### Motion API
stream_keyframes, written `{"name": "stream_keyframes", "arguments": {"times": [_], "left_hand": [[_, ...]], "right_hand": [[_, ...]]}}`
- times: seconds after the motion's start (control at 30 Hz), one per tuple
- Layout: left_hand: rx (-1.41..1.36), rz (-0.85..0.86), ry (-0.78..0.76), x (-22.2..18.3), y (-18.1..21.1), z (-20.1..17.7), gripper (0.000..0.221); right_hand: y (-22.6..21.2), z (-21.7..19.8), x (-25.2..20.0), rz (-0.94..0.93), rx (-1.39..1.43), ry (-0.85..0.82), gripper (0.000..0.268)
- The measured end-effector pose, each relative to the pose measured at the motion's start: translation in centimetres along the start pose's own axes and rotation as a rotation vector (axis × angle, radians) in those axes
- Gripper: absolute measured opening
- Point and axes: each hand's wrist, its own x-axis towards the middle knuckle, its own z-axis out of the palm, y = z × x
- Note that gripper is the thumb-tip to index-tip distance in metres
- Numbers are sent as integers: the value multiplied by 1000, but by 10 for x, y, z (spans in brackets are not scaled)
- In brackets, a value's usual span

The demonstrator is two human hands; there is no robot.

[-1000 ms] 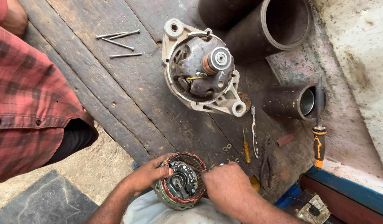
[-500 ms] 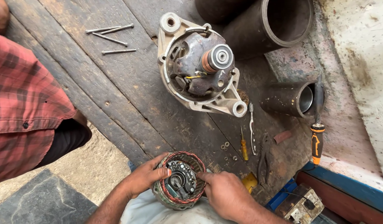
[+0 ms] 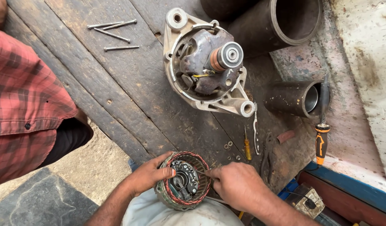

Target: Disassembling and inspecting the internal components of a vehicle alternator.

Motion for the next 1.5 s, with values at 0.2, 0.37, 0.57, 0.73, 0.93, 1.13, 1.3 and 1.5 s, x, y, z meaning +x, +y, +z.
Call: {"name": "stream_keyframes", "arguments": {"times": [0.2,0.37,0.57,0.73,0.93,1.13,1.3,1.5], "left_hand": [[12,51,6,3,-3,-1,100],[-20,27,2,0,-3,1,97],[-192,-3,-30,2,-9,4,98],[-153,-62,-11,-1,-1,5,98],[-109,17,-29,2,-3,2,96],[-139,-5,-29,-4,10,3,94],[-177,20,-48,-2,6,3,93],[-252,32,-81,2,-2,0,91]], "right_hand": [[2,5,6,-85,-6,62,38],[4,40,3,-75,48,75,36],[-7,74,-5,15,90,53,52],[-7,73,-3,4,123,97,47],[5,28,10,-118,-31,51,40],[-2,-15,27,-226,-252,-51,28],[-2,-13,27,-253,-339,-100,24],[21,0,-27,-164,-132,-3,51]]}}
